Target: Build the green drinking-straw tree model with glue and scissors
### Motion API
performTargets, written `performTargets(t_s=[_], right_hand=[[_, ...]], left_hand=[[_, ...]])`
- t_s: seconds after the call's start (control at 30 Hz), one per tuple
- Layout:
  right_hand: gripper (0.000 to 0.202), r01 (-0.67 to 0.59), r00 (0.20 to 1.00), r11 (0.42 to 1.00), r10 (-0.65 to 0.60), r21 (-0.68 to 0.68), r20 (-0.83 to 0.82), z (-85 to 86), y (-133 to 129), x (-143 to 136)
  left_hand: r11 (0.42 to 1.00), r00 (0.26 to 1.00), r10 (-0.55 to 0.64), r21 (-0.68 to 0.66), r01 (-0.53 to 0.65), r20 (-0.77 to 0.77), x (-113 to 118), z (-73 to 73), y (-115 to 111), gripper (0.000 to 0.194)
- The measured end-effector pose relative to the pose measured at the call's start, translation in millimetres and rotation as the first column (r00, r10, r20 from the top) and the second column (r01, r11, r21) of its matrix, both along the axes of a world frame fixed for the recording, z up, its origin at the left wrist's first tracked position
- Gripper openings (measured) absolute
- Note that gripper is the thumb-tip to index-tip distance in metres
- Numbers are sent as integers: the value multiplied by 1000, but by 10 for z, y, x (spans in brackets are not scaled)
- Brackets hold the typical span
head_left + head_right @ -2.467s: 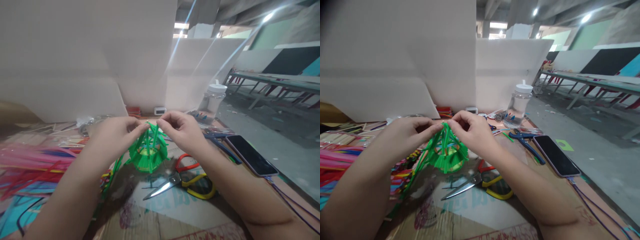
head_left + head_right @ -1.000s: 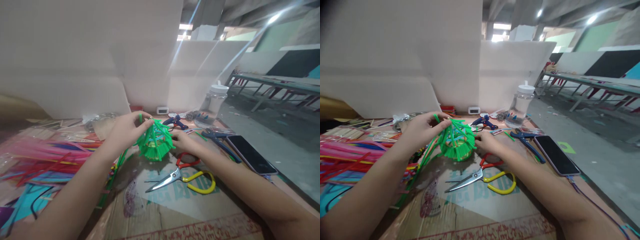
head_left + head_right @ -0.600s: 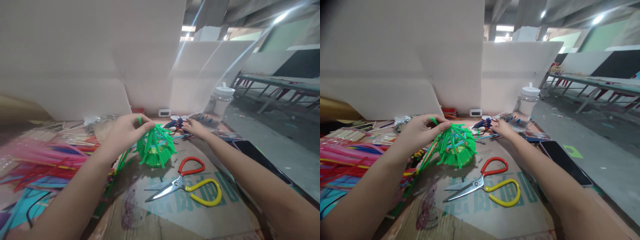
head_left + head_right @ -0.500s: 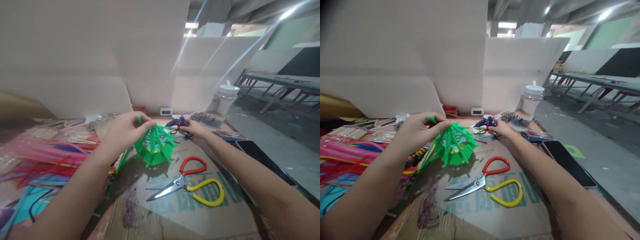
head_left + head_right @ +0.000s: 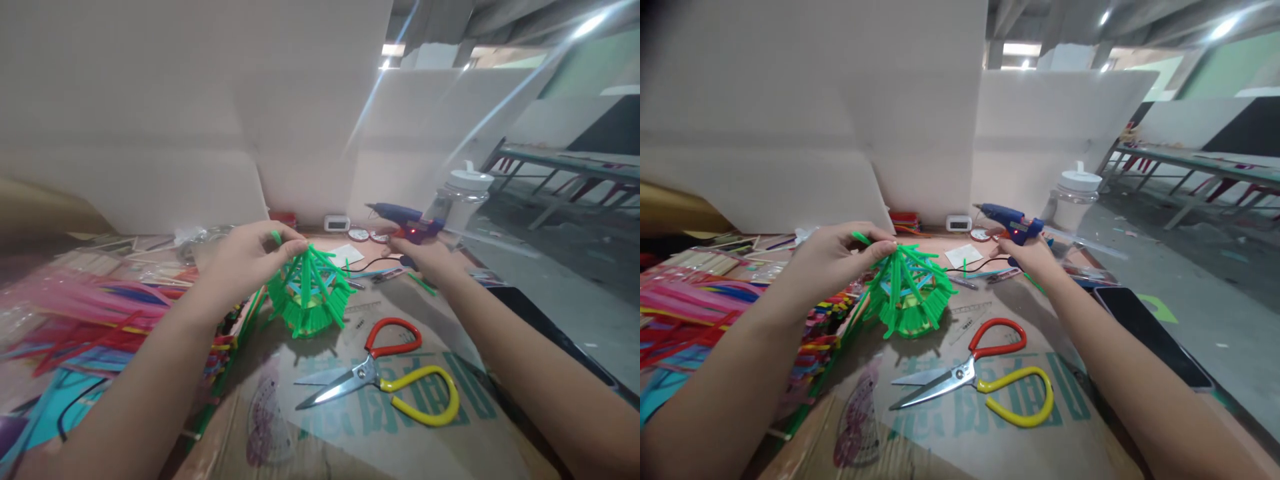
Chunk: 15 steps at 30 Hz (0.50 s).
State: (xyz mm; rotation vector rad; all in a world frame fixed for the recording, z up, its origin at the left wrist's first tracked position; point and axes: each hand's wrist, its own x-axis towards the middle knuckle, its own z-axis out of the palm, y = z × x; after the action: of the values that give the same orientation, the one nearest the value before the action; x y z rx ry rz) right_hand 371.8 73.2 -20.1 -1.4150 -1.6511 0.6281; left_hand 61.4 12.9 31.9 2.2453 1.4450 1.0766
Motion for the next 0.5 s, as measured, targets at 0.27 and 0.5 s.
performTargets(t_s=[0.27,0.5], right_hand=[[24,-444,876,889,458,114,-153,256,-482,-297],[35,-508,854,847,519,156,-38,210,-699,-357]], left_hand=[[1000,999,-24,-9,25,40,-1,-6,17,31],[995,999,-51,89,51,2,3,-34,42,28]])
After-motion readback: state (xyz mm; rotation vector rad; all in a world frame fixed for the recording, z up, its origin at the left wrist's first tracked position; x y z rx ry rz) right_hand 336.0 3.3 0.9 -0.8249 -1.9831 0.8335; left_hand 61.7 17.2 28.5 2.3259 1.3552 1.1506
